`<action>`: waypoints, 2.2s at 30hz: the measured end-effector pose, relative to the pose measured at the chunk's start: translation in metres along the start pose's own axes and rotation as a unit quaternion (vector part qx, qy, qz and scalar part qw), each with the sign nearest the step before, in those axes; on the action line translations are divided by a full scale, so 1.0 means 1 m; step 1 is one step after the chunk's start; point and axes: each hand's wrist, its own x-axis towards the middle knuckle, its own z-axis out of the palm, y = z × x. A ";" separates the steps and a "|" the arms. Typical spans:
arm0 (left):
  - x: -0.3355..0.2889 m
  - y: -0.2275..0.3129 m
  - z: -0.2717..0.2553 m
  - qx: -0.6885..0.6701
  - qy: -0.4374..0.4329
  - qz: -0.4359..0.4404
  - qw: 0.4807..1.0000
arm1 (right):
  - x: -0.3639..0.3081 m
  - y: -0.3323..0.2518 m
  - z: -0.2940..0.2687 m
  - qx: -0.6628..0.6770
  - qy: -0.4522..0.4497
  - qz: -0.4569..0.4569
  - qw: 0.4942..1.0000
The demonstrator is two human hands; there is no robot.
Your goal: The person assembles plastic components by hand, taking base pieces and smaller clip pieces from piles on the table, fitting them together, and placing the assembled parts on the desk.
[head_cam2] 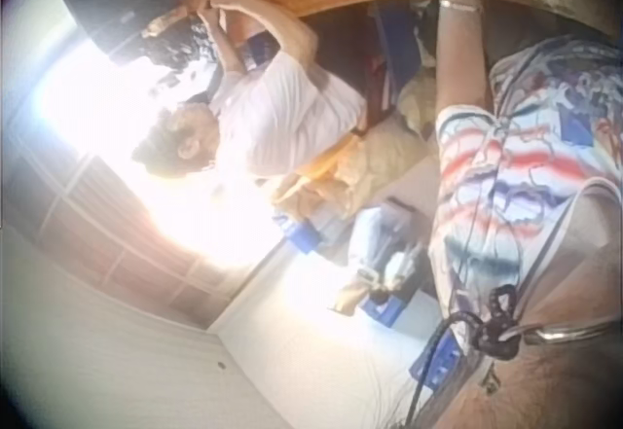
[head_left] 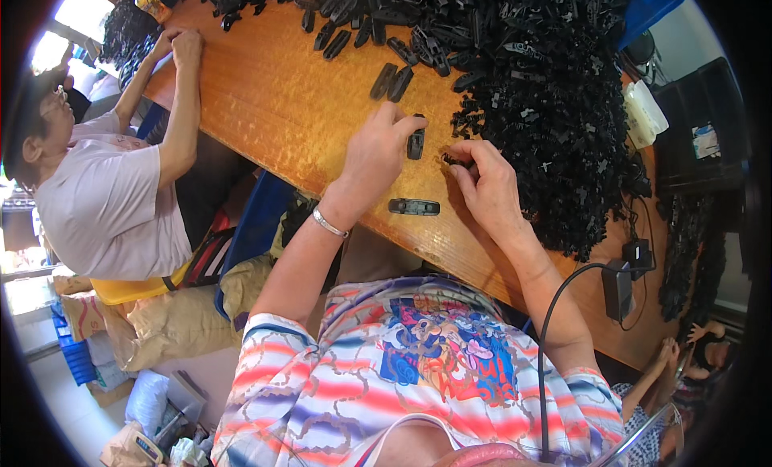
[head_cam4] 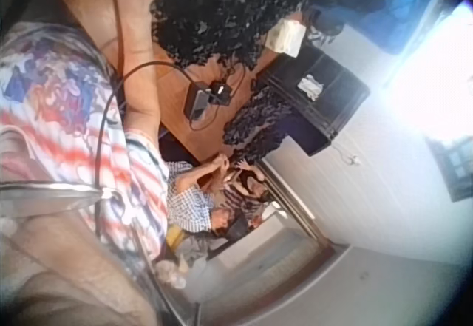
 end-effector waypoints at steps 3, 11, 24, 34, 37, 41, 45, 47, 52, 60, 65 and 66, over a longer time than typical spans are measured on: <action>0.002 -0.001 -0.001 0.006 -0.005 0.007 1.000 | 0.001 -0.004 0.002 0.030 0.005 0.026 0.999; -0.005 -0.001 -0.003 0.000 -0.003 0.001 1.000 | -0.001 0.000 0.013 0.047 0.043 -0.011 0.998; -0.007 0.003 -0.008 -0.008 -0.017 -0.003 1.000 | -0.002 -0.001 0.013 0.042 0.054 -0.060 0.996; -0.008 -0.005 -0.010 -0.003 -0.020 0.018 1.000 | -0.001 0.002 0.015 0.041 0.061 -0.074 0.995; -0.010 -0.006 -0.011 -0.015 -0.024 0.006 1.000 | -0.002 0.002 0.016 0.048 0.052 -0.054 0.996; -0.013 -0.009 -0.009 -0.037 -0.018 0.010 0.999 | -0.003 0.002 0.015 0.040 0.049 -0.046 0.997; -0.015 -0.009 -0.011 -0.040 -0.015 0.009 0.999 | 0.001 -0.002 0.014 0.046 0.040 -0.024 0.998; -0.015 -0.011 -0.011 -0.037 -0.013 0.012 0.999 | 0.002 0.000 0.016 0.048 0.050 -0.058 0.996; -0.025 0.003 -0.020 0.000 -0.034 -0.030 0.999 | 0.002 0.002 0.014 0.041 0.050 -0.050 0.997; -0.049 0.024 -0.016 -0.046 -0.051 -0.055 0.996 | 0.000 0.003 0.014 0.044 0.054 -0.042 0.997; -0.020 0.017 -0.017 -0.028 -0.028 -0.009 0.999 | -0.004 0.001 0.015 0.055 0.050 -0.037 0.997; -0.017 0.013 -0.016 -0.033 -0.028 0.013 0.999 | -0.004 0.001 0.017 0.055 0.050 -0.038 0.997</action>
